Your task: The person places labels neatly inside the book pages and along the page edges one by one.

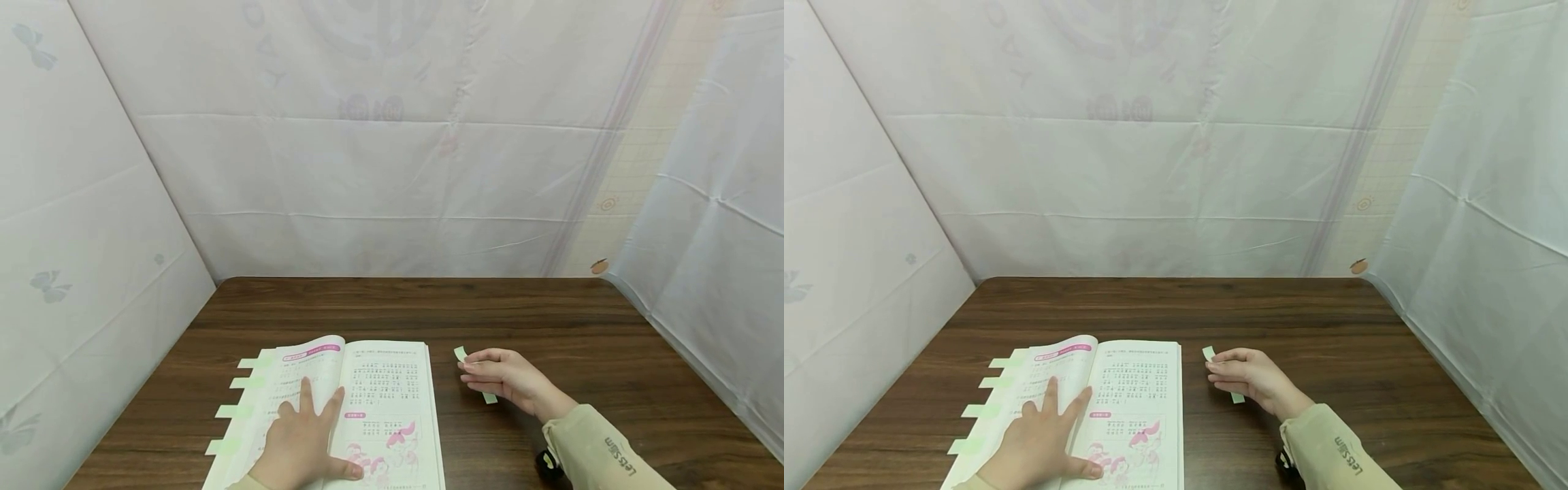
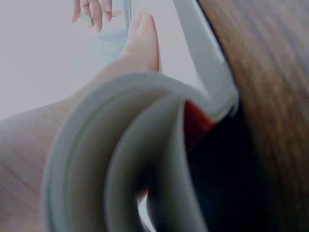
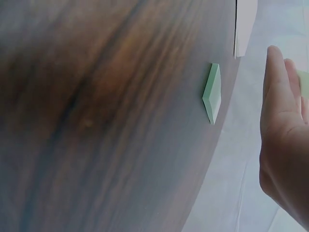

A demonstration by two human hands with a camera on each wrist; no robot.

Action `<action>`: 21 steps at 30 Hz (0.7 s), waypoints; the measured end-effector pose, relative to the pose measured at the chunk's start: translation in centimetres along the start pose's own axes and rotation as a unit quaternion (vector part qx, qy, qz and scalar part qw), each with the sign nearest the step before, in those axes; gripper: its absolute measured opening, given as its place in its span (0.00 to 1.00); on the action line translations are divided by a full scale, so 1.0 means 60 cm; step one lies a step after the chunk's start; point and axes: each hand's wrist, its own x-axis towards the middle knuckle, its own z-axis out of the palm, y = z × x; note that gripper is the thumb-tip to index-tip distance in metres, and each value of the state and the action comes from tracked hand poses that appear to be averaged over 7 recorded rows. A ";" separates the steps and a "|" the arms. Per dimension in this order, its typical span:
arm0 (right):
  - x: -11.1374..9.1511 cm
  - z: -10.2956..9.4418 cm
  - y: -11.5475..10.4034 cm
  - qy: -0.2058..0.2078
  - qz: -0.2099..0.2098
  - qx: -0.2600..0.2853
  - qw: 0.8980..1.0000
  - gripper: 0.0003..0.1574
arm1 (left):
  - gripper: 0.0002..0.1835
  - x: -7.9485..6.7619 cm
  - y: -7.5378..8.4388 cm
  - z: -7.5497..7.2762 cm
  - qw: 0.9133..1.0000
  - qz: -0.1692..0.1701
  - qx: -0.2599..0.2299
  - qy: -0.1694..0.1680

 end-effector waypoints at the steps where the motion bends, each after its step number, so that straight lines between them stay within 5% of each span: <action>1: 0.000 0.001 0.000 -0.002 -0.001 -0.003 1.000 0.18 | 0.69 0.000 0.000 0.000 1.000 0.000 0.001 0.002; 16: -0.002 0.016 0.001 0.010 0.000 -0.020 1.000 0.24 | 0.77 -0.001 0.002 0.000 1.000 -0.003 0.000 0.006; 21: -0.003 0.018 0.002 0.007 -0.010 -0.008 1.000 0.16 | 0.77 0.001 0.001 0.001 1.000 -0.002 -0.001 0.004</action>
